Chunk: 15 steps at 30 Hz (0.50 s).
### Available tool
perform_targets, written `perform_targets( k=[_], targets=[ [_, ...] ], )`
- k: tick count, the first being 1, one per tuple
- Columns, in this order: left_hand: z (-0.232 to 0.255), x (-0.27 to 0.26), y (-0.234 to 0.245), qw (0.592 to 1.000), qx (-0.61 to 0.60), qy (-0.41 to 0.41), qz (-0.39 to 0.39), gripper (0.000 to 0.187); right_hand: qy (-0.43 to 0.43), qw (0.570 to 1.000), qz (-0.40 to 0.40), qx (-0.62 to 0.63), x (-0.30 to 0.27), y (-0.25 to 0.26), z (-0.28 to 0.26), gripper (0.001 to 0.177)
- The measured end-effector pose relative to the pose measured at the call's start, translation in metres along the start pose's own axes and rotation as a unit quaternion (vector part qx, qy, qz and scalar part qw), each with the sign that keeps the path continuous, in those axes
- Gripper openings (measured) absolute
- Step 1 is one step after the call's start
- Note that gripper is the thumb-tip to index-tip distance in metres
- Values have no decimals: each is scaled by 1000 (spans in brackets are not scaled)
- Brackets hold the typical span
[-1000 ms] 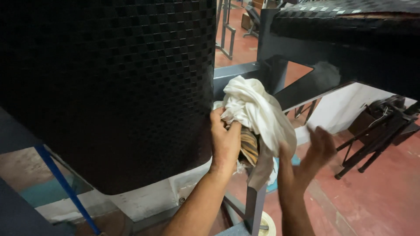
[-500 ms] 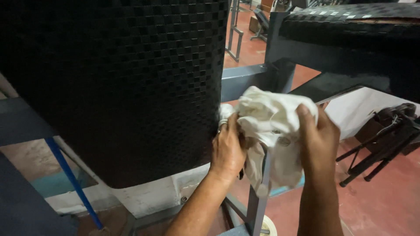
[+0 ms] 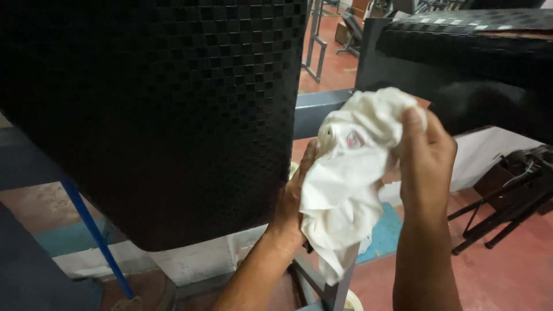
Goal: Wipe down several surfaces and pads of a weightlifting gym machine with a cleaning cloth.
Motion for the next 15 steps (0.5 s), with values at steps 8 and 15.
perform_targets(
  k=[8, 15],
  targets=[
    [7, -2, 11, 996, 74, 29, 51, 22, -33, 997, -47, 58, 12, 21, 10, 30],
    [15, -5, 17, 998, 36, 43, 14, 41, -31, 990, -24, 139, 10, 14, -3, 41]
  ],
)
Point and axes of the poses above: each hand's wrist, its own x-axis towards the middle knuckle, its own y-axis out of the back of the hand, z = x × y, the point moved 2 cm from there along x, towards the middle knuckle, and after that the axes turned 15 degrees about y, right-handed, at the moved point
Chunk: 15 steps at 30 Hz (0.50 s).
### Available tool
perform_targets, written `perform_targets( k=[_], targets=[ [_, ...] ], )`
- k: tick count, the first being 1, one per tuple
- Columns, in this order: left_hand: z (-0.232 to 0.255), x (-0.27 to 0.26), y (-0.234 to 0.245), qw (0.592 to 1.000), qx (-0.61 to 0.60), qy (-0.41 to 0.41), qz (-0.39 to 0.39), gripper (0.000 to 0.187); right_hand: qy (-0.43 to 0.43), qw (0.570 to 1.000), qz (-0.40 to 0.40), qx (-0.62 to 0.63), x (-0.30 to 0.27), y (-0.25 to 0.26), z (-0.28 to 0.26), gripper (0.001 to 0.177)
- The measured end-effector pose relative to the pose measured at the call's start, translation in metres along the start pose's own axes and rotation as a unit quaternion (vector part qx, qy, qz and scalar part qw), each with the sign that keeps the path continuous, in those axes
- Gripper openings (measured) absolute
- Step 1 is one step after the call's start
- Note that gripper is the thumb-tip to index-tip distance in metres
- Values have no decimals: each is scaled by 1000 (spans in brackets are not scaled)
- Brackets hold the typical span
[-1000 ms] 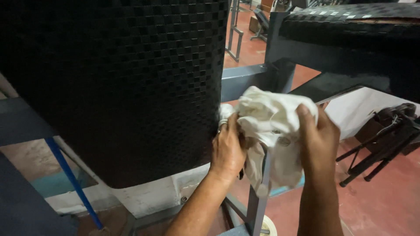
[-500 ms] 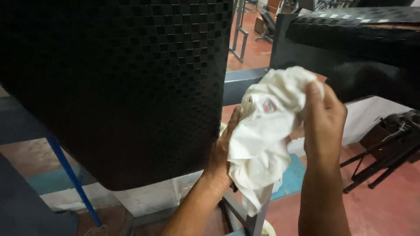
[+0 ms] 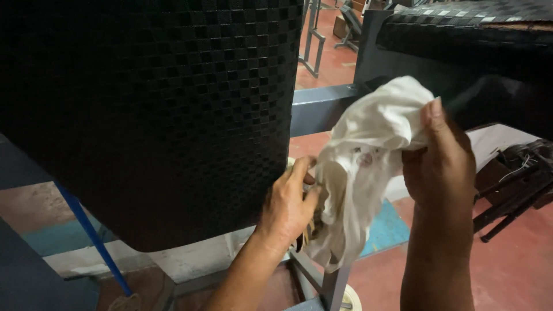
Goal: Wipe down several surfaces and pads of a weightlifting gym machine with a cleaning cloth.
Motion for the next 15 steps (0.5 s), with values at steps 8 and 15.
perform_targets(
  k=[8, 15],
  targets=[
    [-1, 4, -27, 995, -84, 27, -41, 82, 5, 995, -93, -47, -17, -13, 21, 44],
    [-27, 25, -55, 986, -145, -3, 77, 40, 247, 886, -248, -302, -48, -48, 18, 44]
  ],
)
Point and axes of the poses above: each hand's wrist, its own x-axis towards the middle knuckle, its own y-axis out of the back of the hand, z = x × y, the point moved 2 cm from there along x, towards the middle knuckle, and after that the axes turned 15 degrees about y, right-handed, at the moved point
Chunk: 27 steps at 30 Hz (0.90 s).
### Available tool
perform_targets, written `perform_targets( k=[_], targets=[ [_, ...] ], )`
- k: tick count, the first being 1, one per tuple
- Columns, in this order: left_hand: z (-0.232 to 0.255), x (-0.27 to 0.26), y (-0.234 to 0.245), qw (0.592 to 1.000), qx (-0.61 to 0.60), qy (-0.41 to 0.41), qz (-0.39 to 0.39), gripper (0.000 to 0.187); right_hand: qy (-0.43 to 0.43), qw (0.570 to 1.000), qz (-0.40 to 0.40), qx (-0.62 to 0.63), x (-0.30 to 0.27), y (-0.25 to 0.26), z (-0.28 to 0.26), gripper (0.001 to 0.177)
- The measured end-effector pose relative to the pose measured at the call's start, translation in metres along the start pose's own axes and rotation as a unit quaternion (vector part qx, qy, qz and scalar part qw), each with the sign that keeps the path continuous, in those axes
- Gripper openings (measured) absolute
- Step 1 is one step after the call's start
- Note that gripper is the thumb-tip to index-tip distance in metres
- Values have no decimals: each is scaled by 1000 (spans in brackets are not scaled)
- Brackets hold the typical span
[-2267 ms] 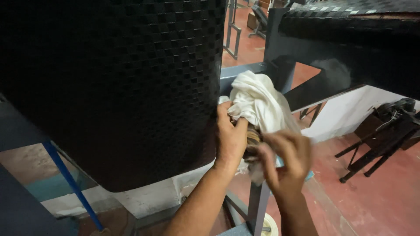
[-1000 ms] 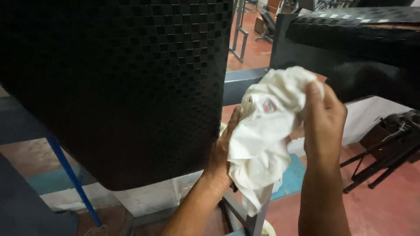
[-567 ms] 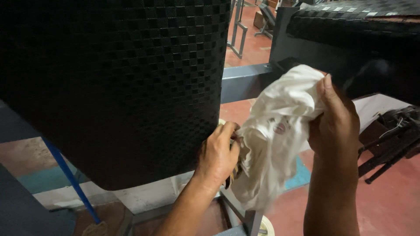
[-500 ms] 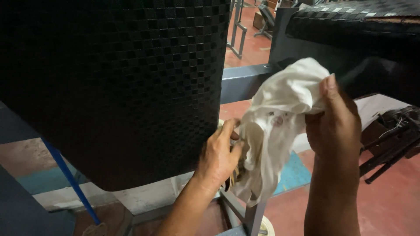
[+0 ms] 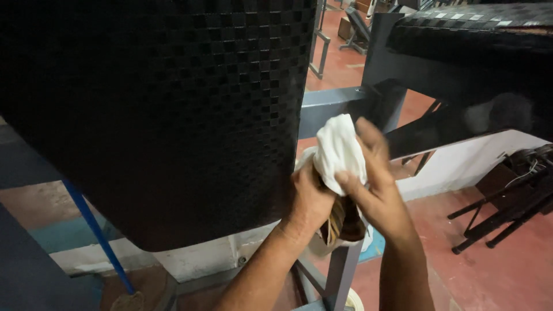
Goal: Wipe down several surfaces and pads of a weightlifting gym machine with a cleaning cloth.
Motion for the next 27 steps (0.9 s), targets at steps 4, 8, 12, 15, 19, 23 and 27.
perform_targets(
  k=[4, 8, 12, 15, 19, 23, 27],
  targets=[
    [23, 6, 10, 999, 35, 25, -27, 36, -146, 977, 18, 151, -38, -5, 40, 48],
    [23, 5, 6, 994, -85, 31, -65, 54, -259, 958, 114, 49, -34, -1, 74, 39],
    [23, 2, 10, 988, -108, 97, -46, 57, -84, 968, 231, 43, -4, 3, 120, 37],
    [35, 1, 13, 997, -46, 63, -10, 49, 74, 967, 238, -52, 64, -6, 110, 55],
    [39, 5, 11, 999, -22, -19, 38, 45, 93, 981, 94, -144, 85, -23, 127, 63],
    [48, 8, 19, 998, -37, -12, 45, 39, 66, 946, -41, -314, 61, -40, 196, 37],
    [48, 6, 18, 999, -28, 15, 32, 35, 38, 971, -31, -236, 66, -28, 191, 26]
  ],
)
Point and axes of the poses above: each hand's wrist, its own x-axis towards the middle knuckle, its own y-axis out of the back of the hand, z = x × y, the point moved 2 cm from there along x, towards the middle knuckle, and after that the axes turned 15 degrees about y, right-handed, at the moved point
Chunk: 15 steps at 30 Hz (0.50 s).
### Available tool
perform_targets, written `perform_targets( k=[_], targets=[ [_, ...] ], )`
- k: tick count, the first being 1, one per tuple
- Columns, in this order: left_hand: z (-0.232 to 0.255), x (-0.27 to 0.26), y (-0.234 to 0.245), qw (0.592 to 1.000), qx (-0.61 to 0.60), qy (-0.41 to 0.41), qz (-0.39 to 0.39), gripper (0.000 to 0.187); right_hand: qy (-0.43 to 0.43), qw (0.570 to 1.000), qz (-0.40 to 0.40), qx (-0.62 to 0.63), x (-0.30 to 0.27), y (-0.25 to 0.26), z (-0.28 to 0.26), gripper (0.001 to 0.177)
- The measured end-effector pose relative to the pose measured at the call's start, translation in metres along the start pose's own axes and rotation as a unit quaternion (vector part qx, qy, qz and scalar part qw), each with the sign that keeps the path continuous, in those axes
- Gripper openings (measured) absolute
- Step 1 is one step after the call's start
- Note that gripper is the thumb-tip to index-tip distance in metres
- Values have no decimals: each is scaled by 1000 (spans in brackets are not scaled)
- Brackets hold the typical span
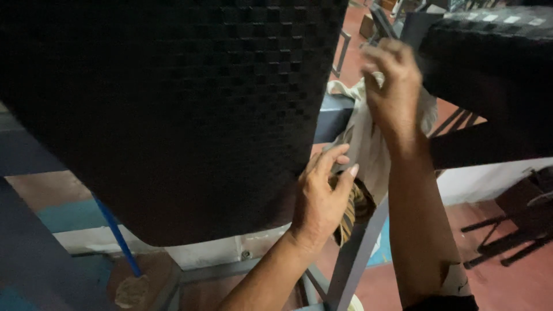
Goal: Wipe down several surfaces and pads of a weightlifting gym machine with a cleaning cloth.
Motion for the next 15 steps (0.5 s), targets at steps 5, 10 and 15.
perform_targets(
  k=[5, 10, 15],
  targets=[
    [-8, 0, -1, 1000, -8, 17, 1, 32, 35, 999, 11, -26, -3, 43, -44, 31],
    [-5, -7, 3, 1000, -26, 2, 6, 30, 77, 989, -30, -123, -9, 56, -68, 30],
    [-6, -15, 11, 1000, -30, 3, 2, 32, -66, 960, -28, 269, -74, 75, -94, 43]
  ],
)
Point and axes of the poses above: each hand's wrist, its own x-axis towards the middle knuckle, its own y-axis out of the back of the hand, z = x × y, the point moved 2 cm from there along x, towards the middle knuckle, and after that the axes turned 15 degrees about y, right-handed, at the moved point
